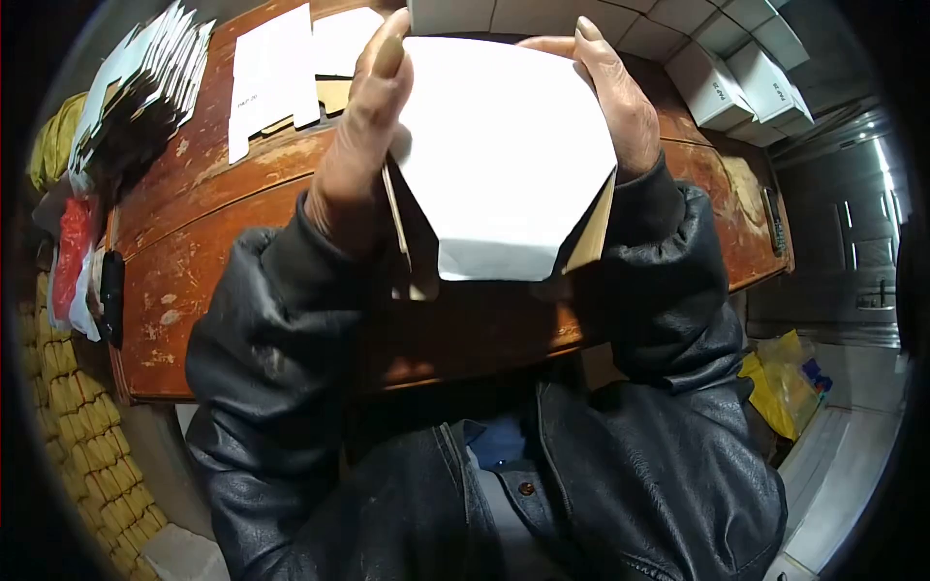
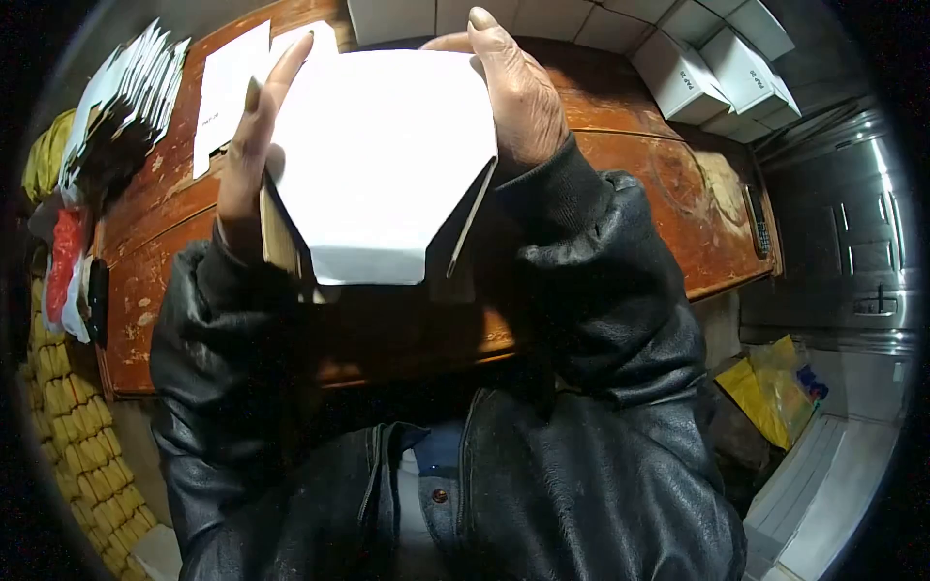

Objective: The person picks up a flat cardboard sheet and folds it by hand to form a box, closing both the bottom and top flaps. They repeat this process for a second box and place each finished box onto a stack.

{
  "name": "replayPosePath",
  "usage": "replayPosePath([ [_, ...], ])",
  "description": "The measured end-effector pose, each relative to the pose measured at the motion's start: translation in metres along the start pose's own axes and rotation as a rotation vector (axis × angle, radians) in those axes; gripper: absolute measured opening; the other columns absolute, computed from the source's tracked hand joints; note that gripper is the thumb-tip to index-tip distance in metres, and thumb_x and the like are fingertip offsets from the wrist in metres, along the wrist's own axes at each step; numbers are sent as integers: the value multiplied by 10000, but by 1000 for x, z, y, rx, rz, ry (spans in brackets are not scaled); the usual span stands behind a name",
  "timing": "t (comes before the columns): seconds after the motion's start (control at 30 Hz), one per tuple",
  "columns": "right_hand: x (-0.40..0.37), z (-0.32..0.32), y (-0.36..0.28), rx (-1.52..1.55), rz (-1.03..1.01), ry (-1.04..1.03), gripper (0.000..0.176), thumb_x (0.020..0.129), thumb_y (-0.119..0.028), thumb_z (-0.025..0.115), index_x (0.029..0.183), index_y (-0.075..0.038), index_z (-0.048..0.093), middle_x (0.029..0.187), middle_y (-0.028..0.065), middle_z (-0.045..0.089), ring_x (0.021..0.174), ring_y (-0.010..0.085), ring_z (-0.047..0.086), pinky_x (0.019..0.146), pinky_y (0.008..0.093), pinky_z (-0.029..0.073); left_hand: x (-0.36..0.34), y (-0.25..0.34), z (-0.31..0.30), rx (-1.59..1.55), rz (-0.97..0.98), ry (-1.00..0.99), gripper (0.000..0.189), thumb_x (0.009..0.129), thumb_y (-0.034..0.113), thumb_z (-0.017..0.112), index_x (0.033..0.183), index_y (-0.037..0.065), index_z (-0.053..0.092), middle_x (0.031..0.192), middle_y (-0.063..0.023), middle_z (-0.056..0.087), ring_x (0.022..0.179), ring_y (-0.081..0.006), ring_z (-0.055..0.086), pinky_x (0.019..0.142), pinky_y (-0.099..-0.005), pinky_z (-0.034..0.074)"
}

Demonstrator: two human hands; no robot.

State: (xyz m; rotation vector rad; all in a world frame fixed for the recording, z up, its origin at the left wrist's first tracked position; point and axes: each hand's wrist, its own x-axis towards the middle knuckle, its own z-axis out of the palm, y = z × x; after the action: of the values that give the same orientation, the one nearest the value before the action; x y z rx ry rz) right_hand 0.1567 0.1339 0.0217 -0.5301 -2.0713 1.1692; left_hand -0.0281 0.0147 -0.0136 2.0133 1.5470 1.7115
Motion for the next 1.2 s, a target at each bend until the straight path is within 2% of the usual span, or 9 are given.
replayPosePath([
  [0.13, 1, 4, 1, 164, 230, -25, 644, 962, -514, 276, 980, 20, 636, 840, 137, 663, 765, 165, 640, 723, 257, 521, -5, 42, 13, -316, -451, 167, 1033, 783, 817, 147, 1388, -3, 318, 1367, -254, 378, 1266, -333, 401, 1027, -404, 382],
  [0.23, 4, 7, 3, 151, 343, -152, 717, 945, -573, 245, 955, 29, 634, 825, 126, 645, 740, 155, 605, 699, 265, 497, -4, 53, 6, -280, -498, 50, 1013, 795, 805, 150, 1361, -9, 362, 1332, -258, 420, 1205, -329, 473, 976, -382, 437],
  [0.47, 16, 9, 63, -188, 22, 26, 437, 933, -401, 504, 747, -16, 597, 601, 90, 518, 562, 181, 510, 546, 332, 420, -9, 22, -2, -388, -792, 134, 860, 848, 737, 325, 1090, -41, 601, 942, -185, 618, 926, -213, 572, 839, -306, 433],
  [0.57, 8, 2, 23, -45, 118, 84, 344, 943, -326, 526, 787, -28, 596, 638, 29, 547, 554, 124, 509, 503, 293, 425, -6, 14, -9, -404, -712, 6, 986, 804, 772, 307, 1244, -99, 443, 1156, -271, 520, 1093, -311, 530, 904, -395, 474],
  [0.73, 11, -36, 0, 175, -51, -151, 434, 975, -376, 433, 1148, 5, 551, 1060, 128, 613, 942, 200, 624, 831, 332, 505, 3, 23, -24, -527, -491, -193, 903, 823, 702, 388, 1348, -32, 367, 1271, -252, 478, 1209, -335, 455, 1020, -464, 371],
  [0.93, 6, -40, -16, 64, -310, -385, 579, 905, -469, 516, 1231, 9, 503, 1153, 201, 584, 1056, 290, 599, 947, 410, 464, 7, 41, -35, -459, -405, -283, 782, 774, 441, 678, 1361, 19, 379, 1276, -193, 494, 1188, -281, 477, 1003, -420, 396],
  [1.0, 0, -35, -17, 131, -192, -359, 584, 850, -409, 623, 1232, 17, 504, 1138, 178, 595, 1033, 263, 604, 929, 384, 472, 7, 40, -34, -525, -445, -276, 626, 799, 208, 687, 1333, 20, 420, 1239, -157, 536, 1142, -234, 515, 980, -378, 418],
  [1.13, -7, -27, -29, 237, 18, -415, 502, 817, -235, 669, 1217, 26, 517, 1121, 140, 602, 1016, 217, 599, 931, 346, 464, 5, 46, -19, -415, -434, -95, 444, 808, 192, 725, 1201, 56, 571, 903, -46, 637, 843, -129, 600, 793, -269, 502],
  [1.2, -6, -26, -27, 236, 69, -433, 431, 822, -145, 639, 1202, 25, 526, 1124, 127, 601, 1047, 205, 582, 949, 331, 448, 5, 51, -20, -227, -456, -134, 394, 826, 101, 644, 1201, 25, 549, 1039, -85, 621, 970, -163, 577, 872, -295, 465],
])
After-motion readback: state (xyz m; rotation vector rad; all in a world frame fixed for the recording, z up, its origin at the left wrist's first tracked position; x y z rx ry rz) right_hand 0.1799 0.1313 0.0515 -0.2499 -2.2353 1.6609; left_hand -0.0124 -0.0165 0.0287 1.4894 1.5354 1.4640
